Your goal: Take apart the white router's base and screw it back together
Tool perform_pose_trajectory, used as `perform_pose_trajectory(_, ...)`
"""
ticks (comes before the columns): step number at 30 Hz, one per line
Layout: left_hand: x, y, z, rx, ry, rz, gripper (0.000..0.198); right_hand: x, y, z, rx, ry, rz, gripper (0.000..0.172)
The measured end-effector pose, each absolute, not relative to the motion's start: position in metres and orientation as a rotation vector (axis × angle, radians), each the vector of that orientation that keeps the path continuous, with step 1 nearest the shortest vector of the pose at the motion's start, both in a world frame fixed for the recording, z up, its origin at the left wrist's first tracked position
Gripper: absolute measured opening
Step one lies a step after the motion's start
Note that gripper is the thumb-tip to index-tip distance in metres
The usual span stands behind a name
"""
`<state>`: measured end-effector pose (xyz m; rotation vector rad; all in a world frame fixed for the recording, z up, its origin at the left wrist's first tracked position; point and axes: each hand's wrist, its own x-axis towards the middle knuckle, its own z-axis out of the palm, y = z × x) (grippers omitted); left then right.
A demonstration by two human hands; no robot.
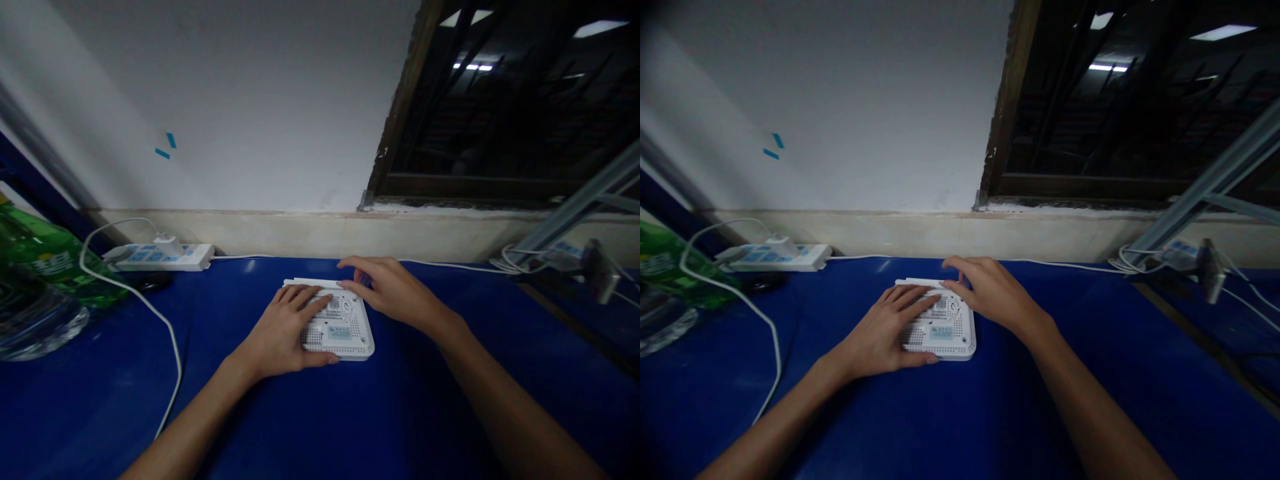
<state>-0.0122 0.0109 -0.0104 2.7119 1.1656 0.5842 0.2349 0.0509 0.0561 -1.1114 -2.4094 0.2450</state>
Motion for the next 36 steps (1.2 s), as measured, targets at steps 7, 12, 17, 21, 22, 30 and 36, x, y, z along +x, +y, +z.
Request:
perform_pose_trajectory(7,-0.013,0.011,-0.011,2.713,1.172,0.576,0.097,0.233,0.045,0.037,-1.046,-2.228,0.379,0.055)
perform_pose_trajectory(12,-0.012,0.012,-0.012,2.726,1.167,0.58,0.097,0.231,0.041,0.026,-1.059,-2.189,0.257,0.04)
perform_pose_trajectory(17,-0.012,0.011,-0.012,2.725,1.169,0.599,0.097,0.238,0.044,0.014,-1.066,-2.109,0.325,0.059)
perform_pose_trajectory(21,-0.013,0.011,-0.011,2.728,1.178,0.595,0.097,0.243,0.042,0.01,-1.031,-2.008,0.452,0.055)
perform_pose_trajectory(22,-0.013,0.01,-0.011,2.728,1.176,0.595,0.097,0.243,0.041,0.01,-1.018,-2.005,0.464,0.051)
perform_pose_trajectory(30,-0.012,0.01,-0.011,2.717,1.17,0.621,0.096,0.246,0.038,0.002,-1.026,-2.047,0.528,0.061)
perform_pose_trajectory(36,-0.013,0.011,-0.011,2.719,1.171,0.61,0.096,0.247,0.037,0.0,-1.014,-1.964,0.574,0.067)
